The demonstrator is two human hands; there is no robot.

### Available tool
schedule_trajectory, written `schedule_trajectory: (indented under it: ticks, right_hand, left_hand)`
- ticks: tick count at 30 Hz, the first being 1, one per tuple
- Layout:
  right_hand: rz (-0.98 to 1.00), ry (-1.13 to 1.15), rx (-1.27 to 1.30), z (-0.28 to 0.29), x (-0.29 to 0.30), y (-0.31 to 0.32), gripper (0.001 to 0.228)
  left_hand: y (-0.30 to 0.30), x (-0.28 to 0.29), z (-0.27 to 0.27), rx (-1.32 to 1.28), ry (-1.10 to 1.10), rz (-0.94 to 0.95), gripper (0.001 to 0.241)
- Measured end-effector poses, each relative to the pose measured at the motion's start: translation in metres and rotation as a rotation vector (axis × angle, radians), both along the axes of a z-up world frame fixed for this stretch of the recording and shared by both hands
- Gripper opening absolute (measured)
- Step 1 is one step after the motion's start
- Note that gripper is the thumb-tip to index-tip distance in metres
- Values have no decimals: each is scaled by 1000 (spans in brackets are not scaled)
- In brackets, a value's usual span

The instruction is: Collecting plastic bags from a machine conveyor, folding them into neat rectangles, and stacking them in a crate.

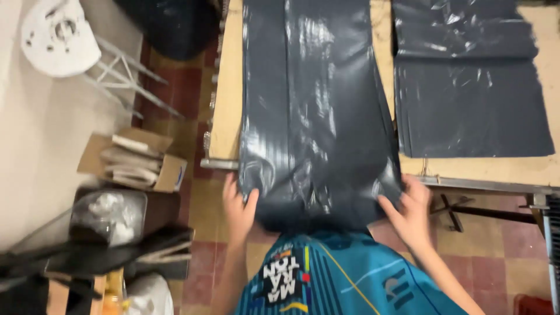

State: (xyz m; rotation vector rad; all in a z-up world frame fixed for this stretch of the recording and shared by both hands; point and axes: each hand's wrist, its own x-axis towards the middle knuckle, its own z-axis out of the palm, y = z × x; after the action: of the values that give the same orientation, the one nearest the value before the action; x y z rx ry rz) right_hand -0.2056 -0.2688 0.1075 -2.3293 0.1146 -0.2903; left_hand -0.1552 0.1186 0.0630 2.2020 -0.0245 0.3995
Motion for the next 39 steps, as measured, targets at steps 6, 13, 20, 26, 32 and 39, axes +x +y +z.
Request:
schedule_trajectory:
  ticks: [6, 13, 20, 26, 32, 39]
  right_hand:
    - [382, -177, 192, 123, -2, -44, 28]
    - [24, 51, 952, 83, 205, -78, 89]
    - [131, 388, 1094, -49, 456, -82, 102]
    - [-49, 497, 441, -103, 520, -67, 38]
    - [191, 10, -447, -93, 592, -65, 75]
    - [315, 235, -701, -147, 645, -51, 107]
  left_hand:
    - [17, 0, 119, -351, -490, -315, 24]
    - [13, 197, 75, -1257, 72, -579, 81]
    - [-8, 399, -14, -188, 268, -181, 44]
    - [-36, 435, -48, 163, 528, -28, 56]
    - [-49, 439, -41, 265, 556, -17, 57]
    - [-64, 439, -30, 332, 547, 25, 71]
